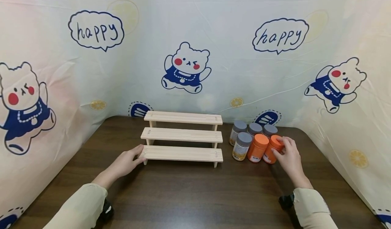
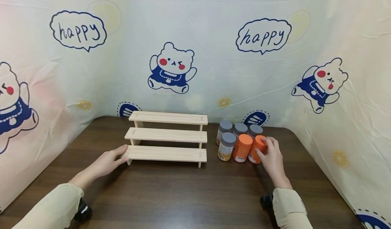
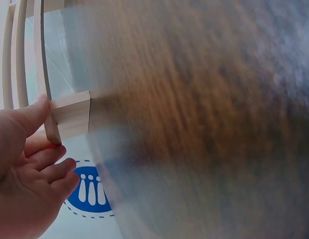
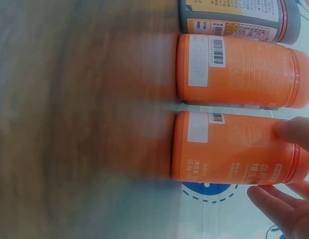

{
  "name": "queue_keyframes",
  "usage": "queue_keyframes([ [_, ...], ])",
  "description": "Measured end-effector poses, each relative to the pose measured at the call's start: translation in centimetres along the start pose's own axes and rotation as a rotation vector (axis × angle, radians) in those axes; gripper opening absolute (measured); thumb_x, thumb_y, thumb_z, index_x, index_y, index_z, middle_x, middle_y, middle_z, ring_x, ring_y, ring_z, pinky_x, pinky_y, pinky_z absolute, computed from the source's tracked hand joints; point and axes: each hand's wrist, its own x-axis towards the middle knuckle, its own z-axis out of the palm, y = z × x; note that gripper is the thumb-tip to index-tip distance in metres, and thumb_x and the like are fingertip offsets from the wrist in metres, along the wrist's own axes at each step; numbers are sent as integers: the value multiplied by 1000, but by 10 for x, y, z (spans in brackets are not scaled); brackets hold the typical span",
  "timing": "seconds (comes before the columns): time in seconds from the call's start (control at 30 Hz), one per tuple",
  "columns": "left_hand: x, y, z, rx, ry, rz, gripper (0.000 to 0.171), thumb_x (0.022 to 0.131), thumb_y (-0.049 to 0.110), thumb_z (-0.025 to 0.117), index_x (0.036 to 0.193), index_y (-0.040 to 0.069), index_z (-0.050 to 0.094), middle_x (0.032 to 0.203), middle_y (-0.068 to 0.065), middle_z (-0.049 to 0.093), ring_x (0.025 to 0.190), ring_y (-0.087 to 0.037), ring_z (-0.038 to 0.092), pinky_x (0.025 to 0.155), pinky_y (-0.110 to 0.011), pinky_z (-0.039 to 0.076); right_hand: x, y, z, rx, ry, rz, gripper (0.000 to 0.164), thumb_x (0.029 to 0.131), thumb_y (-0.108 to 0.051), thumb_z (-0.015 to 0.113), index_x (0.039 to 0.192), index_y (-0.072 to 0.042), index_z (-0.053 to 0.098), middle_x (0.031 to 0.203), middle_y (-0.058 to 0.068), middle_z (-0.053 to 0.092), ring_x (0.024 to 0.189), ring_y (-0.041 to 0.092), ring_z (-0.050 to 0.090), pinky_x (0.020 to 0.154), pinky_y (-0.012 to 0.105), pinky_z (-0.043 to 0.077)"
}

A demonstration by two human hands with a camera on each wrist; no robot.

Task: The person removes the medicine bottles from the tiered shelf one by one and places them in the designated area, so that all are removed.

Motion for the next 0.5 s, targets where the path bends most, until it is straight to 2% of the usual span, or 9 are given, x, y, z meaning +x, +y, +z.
queue_keyframes([
  [0.17,0,0,-1,0,-4,-2,55,90,16,60,132,-14,38,134,-31,37,119,-45,40,94,-55,35,-1,-3,-1,-11,-6,11,44,79,1,69,118,3,50,127,29,35,101,46,47,79,57,46],
  [0.33,0,-4,-3,-1,-12,5,56,91,20,59,132,-13,39,134,-31,37,120,-45,39,95,-55,35,0,-6,-3,-16,-24,7,46,80,-6,70,120,4,50,128,31,35,106,48,43,84,61,40],
  [0.4,0,-6,-7,-2,-6,5,57,92,22,58,131,-14,39,134,-32,37,119,-45,39,95,-55,34,3,-9,-4,-12,-29,2,48,81,-11,71,121,5,49,128,31,35,111,48,40,88,62,37],
  [0.5,2,-6,-19,8,-5,-30,60,93,27,55,131,-16,37,134,-34,34,120,-47,36,96,-57,31,10,-15,-8,-14,-34,-8,51,83,-19,70,123,5,48,129,30,36,114,46,38,89,62,35],
])
